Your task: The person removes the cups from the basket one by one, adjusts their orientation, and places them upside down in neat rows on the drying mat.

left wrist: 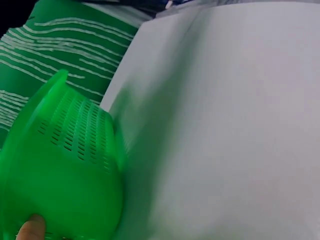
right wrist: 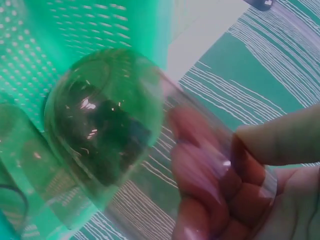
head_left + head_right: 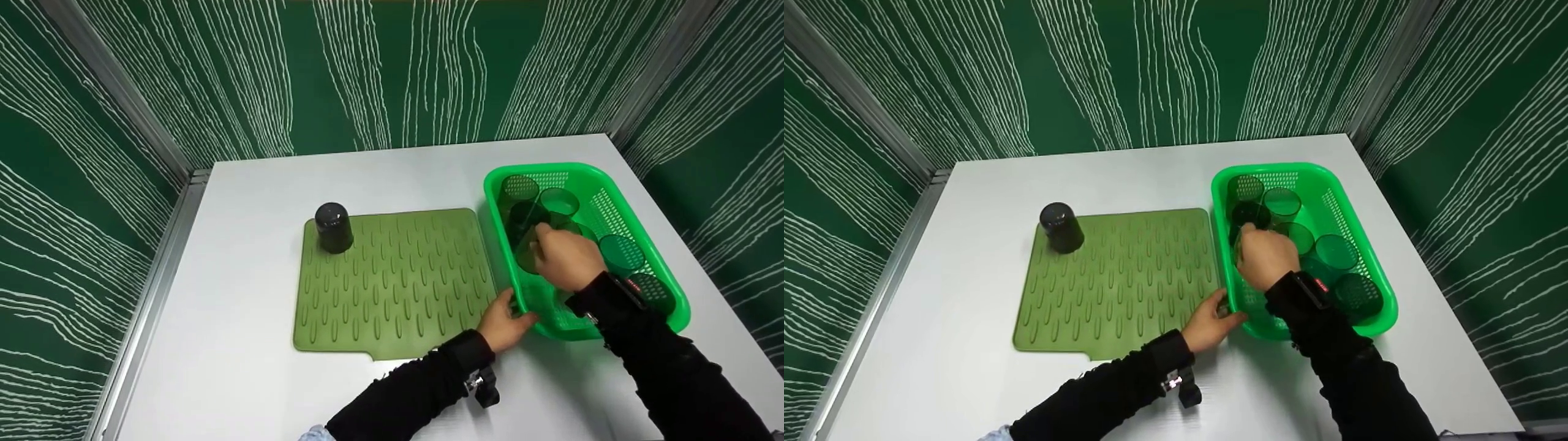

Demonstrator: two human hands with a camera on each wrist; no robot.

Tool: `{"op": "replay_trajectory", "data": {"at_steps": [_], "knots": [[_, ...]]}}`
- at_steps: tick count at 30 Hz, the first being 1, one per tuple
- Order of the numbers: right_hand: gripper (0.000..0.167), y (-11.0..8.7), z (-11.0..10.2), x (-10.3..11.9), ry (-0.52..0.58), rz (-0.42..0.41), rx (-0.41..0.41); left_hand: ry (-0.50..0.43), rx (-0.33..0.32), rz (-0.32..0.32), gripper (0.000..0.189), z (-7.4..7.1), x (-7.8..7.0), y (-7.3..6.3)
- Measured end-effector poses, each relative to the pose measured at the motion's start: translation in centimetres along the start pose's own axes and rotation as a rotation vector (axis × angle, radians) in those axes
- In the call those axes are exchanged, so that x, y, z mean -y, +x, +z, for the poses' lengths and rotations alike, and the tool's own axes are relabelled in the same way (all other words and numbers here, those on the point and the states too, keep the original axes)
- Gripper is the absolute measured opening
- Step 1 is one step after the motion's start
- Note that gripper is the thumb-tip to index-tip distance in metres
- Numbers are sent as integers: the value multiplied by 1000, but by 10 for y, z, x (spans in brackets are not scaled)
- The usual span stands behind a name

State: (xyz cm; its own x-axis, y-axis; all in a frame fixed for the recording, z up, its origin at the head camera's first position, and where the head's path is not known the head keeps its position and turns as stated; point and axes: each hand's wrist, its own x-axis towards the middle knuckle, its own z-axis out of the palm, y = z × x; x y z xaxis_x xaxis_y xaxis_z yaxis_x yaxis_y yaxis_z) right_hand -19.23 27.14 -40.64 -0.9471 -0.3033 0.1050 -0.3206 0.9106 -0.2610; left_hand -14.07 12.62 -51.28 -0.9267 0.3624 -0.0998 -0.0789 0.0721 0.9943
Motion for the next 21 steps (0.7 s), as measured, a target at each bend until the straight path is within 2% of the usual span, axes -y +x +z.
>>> {"op": "replay_trajectory", "data": {"at_steps": [2,5,9,12,16,19,21], "knots": [[17,-1,-3,4,3,-4,-31,-5,10,-12,52,0,-1,0],[19,-1,-8,12,23,-11,-90,4,3,-64,57,0,-2,-1],[13,-1,-9,24,84,-26,-171,-7,-5,-119,66,-1,-1,-2],[11,-1,-5,35,153,-47,-215,-40,11,-125,69,-4,3,-2],[8,2,7,48,225,-72,-241,-95,26,-121,68,-15,9,0],[7,4,17,56,252,-76,-241,-129,-3,-116,64,-27,14,0],[8,6,25,60,267,-79,-244,-187,-40,-143,61,-37,15,-1]]}}
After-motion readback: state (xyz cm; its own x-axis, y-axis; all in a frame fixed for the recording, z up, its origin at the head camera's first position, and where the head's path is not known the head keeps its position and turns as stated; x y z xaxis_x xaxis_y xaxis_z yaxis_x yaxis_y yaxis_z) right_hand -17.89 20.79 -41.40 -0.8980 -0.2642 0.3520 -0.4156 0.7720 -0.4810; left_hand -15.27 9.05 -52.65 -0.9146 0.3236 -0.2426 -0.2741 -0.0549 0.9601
